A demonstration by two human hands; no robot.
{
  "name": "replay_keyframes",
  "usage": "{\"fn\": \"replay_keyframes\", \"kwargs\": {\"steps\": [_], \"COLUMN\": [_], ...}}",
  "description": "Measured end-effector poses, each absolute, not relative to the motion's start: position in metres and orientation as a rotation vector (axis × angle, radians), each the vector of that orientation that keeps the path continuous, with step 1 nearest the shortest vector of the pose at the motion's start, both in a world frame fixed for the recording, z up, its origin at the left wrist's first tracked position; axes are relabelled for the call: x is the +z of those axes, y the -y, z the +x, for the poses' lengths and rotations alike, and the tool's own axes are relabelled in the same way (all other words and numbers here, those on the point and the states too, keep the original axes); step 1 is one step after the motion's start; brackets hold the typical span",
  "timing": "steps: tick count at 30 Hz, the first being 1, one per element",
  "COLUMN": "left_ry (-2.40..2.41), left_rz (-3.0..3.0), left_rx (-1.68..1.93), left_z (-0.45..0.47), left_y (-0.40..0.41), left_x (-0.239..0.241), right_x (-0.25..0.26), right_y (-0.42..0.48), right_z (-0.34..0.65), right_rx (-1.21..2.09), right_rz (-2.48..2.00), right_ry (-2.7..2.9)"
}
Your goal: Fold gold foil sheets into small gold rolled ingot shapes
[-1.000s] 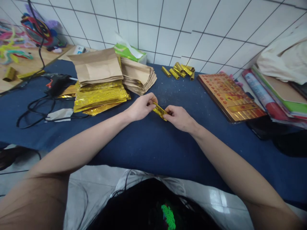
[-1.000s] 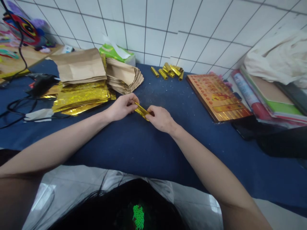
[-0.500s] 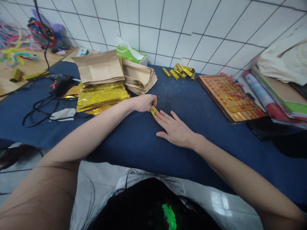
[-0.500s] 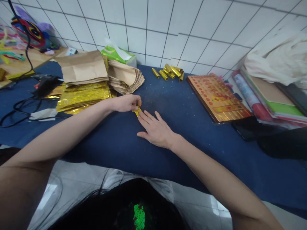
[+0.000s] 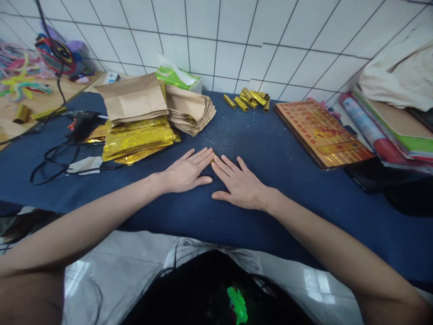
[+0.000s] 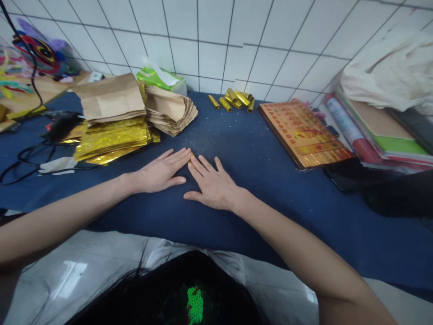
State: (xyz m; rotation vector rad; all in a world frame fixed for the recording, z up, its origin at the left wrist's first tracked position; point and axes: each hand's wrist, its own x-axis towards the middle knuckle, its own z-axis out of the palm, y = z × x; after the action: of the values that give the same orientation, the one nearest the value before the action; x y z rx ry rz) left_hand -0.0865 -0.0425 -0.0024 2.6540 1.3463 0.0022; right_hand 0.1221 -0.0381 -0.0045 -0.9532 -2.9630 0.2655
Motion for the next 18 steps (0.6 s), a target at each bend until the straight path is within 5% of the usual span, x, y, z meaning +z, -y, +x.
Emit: {"fn": "replay_keyframes", "kwargs": {"steps": [18], "left_ry": [-1.337], "left_rz": [2.643], "left_rx": [-0.033], "left_z": [-0.086], "left_y": [0.041], "left_x": [-0.001], "right_x": [-0.002], "right_y": [0.064], "right_z": [0.132], "right_rx": [0.175], "right_rz": [-1.064], "right_ry": [2.936]}}
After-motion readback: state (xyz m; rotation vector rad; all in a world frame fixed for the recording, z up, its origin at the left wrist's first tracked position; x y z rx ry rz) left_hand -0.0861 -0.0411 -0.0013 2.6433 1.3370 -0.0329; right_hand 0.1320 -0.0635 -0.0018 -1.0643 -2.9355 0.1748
